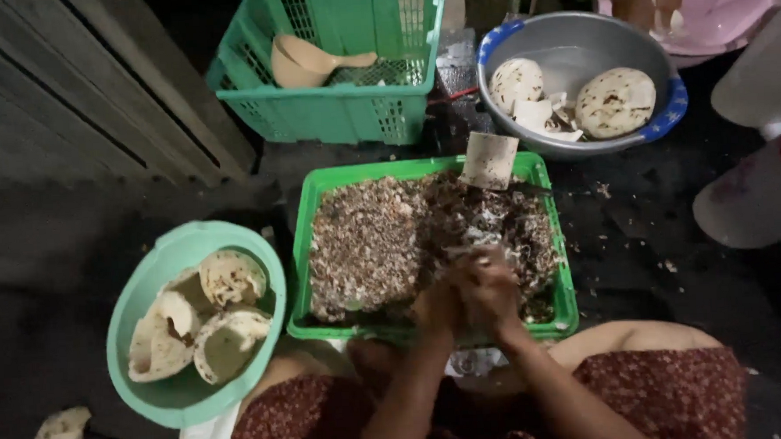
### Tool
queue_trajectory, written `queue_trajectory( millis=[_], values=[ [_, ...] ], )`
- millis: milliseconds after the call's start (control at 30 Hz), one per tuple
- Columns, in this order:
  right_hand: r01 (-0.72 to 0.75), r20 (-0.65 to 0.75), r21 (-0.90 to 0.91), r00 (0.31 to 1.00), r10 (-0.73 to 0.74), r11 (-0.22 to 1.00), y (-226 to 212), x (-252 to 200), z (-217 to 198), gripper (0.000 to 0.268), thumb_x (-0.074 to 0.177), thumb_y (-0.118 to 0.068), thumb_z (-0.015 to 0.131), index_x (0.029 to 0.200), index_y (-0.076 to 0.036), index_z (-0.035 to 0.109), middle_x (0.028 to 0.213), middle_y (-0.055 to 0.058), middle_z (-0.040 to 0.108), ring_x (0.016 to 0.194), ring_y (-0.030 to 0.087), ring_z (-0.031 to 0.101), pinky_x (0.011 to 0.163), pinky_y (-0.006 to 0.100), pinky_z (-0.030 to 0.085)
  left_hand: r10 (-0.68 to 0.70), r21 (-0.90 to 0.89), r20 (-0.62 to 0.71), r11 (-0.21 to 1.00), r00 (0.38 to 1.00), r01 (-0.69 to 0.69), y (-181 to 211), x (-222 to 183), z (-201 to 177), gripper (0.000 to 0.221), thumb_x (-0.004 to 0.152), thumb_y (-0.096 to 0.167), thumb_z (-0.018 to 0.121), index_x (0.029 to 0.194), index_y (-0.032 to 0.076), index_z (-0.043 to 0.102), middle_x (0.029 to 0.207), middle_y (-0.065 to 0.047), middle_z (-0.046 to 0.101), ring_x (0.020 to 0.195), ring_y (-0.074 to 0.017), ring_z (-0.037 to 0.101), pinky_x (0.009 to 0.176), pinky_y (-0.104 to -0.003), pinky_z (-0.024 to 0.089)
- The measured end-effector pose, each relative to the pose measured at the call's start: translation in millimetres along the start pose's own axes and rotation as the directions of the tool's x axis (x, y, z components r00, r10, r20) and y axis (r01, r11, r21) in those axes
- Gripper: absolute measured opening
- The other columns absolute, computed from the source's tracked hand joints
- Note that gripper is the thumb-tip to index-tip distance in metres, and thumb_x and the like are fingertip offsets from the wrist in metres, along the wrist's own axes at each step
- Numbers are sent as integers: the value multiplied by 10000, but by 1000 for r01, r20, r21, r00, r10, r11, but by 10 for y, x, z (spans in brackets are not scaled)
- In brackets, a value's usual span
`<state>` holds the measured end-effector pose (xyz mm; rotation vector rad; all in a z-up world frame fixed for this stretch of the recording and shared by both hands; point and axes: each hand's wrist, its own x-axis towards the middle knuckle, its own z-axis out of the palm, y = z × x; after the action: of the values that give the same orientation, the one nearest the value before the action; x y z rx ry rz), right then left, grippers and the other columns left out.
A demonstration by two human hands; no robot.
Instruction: Grating pieces of coconut using a stationary hand grater over a green tray
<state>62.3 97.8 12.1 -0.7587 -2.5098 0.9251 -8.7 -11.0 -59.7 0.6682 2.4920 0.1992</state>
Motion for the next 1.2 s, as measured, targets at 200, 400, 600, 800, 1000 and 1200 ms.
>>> queue_trajectory(
  millis=[200, 400, 600, 800, 1000, 1200],
  values=[
    [71, 35, -16, 997, -70, 997, 179, -13, 55, 269, 867, -387, 688, 878, -125, 749, 1132, 119, 618, 976, 413, 647, 802, 466, 580, 9, 60, -122, 998, 993, -2, 226, -441, -257, 225, 972, 254, 554, 1020, 88, 698, 988, -92, 735, 950, -269, 734, 664, -488, 607],
    [-38, 55, 91, 998, 33, 995, 602, 170, 328, 200, 872, -371, 663, 970, -213, 735, 1193, 41, 626, 1042, 330, 652, 859, 434, 567, 74, 220, -260, 975, 963, -15, 332, -643, -432, 109, 903, 214, 577, 932, 196, 680, 896, 3, 729, 881, -219, 745, 532, -452, 582],
    [69, 157, -211, 987, -36, 975, 702, -201, 365, 258, 888, -479, 671, 1077, -323, 749, 1124, -25, 675, 1055, 204, 684, 931, 369, 559, 6, -99, -122, 995, 993, -18, 263, -683, -302, 344, 954, 303, 505, 1089, 55, 702, 1068, -164, 713, 1018, -380, 705, 707, -580, 569],
    [92, -30, 255, 996, -88, 963, -71, -149, -45, 261, 906, -254, 583, 1087, -89, 674, 1144, 119, 644, 1040, 305, 601, 904, 424, 482, -139, -107, -12, 985, 990, 137, 290, -754, -428, 405, 1022, 287, 378, 1318, 146, 616, 1297, -75, 675, 1222, -278, 626, 966, -480, 505],
    [-267, 69, 299, 964, 258, 916, -717, -201, -500, 495, 989, -580, 498, 1287, -220, 659, 1260, 89, 681, 1173, 270, 598, 1017, 412, 461, -138, -279, -195, 957, 971, 80, 153, -486, -233, 270, 967, 289, 530, 1055, 125, 726, 1055, -120, 741, 1021, -341, 694, 851, -516, 560],
    [-350, 192, 508, 937, 292, 787, 673, 69, 689, 336, 1015, -363, 596, 983, -58, 732, 972, 202, 703, 876, 387, 658, 786, 482, 527, -275, -205, -211, 951, 938, 232, 229, -338, 0, 222, 931, 303, 603, 1016, 162, 752, 1017, -52, 766, 952, -261, 740, 794, -403, 587]
  ],
)
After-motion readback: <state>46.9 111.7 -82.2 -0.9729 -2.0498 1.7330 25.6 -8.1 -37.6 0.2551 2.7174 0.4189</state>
